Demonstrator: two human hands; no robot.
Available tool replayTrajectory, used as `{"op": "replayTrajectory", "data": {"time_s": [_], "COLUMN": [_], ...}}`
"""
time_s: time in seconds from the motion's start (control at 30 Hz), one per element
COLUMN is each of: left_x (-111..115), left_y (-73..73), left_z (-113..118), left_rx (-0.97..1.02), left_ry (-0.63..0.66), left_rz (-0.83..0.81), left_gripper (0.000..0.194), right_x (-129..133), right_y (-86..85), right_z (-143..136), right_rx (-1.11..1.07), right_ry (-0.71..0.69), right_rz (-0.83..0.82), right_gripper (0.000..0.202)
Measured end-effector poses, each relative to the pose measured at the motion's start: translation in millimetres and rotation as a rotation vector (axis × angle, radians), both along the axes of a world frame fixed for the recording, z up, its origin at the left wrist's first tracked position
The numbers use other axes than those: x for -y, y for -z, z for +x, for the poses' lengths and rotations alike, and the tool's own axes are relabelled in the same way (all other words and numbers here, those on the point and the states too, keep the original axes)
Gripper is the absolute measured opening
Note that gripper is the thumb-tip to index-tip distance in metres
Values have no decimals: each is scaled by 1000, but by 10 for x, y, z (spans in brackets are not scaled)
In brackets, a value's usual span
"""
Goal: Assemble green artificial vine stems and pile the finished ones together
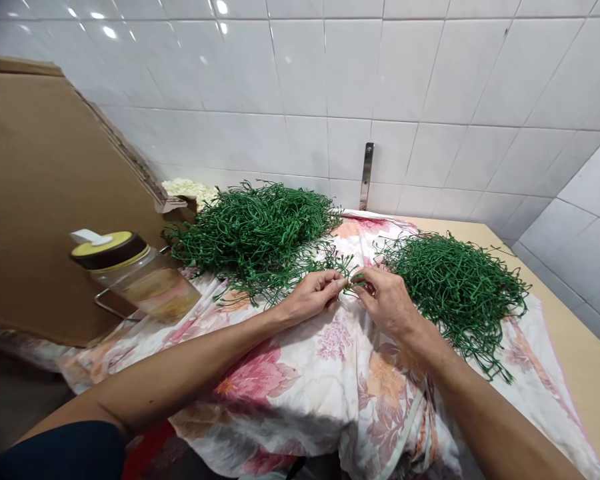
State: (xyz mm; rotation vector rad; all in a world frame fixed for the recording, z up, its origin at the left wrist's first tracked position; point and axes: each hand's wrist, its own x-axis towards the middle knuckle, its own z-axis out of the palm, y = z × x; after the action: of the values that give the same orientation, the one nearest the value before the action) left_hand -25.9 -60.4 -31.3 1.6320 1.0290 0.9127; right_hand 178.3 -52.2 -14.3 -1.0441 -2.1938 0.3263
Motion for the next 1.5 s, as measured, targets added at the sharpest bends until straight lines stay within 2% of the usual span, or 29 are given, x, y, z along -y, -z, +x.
{"op": "replayTrajectory", "data": {"time_s": [0.1, 0.23, 0.47, 0.7, 0.8, 0.97, 1.07, 1.27, 1.4, 1.5], "left_x": [18, 4, 26, 22, 20, 29, 35, 52, 73, 74], "left_y": [-30, -43, -116, -131, -116, -93, -77, -61, -66, -40], "left_z": [-9, -6, -21, -45, -26, 4, -4, -32, -23, -21], "left_rx": [-72, -45, 65, 58, 41, -4, -70, -190, -215, -252], "left_ry": [-45, -24, -29, 31, 29, -80, -110, -159, -139, -151], "left_rz": [83, 117, -43, -72, -18, 115, 225, 456, 534, 584], "left_gripper": [45, 45, 46, 38, 32, 23, 18, 13, 10, 9], "right_x": [6, 30, 68, 88, 100, 69, 66, 99, 85, 75], "right_y": [21, 10, -52, -29, -75, -135, -139, -115, -46, -7], "right_z": [-1, 7, 14, -10, 2, 79, 96, 25, 3, 7], "right_rx": [4, -67, -104, -68, -74, -176, -175, 62, 118, 154], "right_ry": [-14, -31, -37, -73, -76, 3, -3, -25, -31, -17], "right_rz": [61, 69, 3, 182, 146, -124, -189, -56, -1, 55], "right_gripper": [9, 10, 9, 10, 11, 20, 27, 20, 6, 4]}}
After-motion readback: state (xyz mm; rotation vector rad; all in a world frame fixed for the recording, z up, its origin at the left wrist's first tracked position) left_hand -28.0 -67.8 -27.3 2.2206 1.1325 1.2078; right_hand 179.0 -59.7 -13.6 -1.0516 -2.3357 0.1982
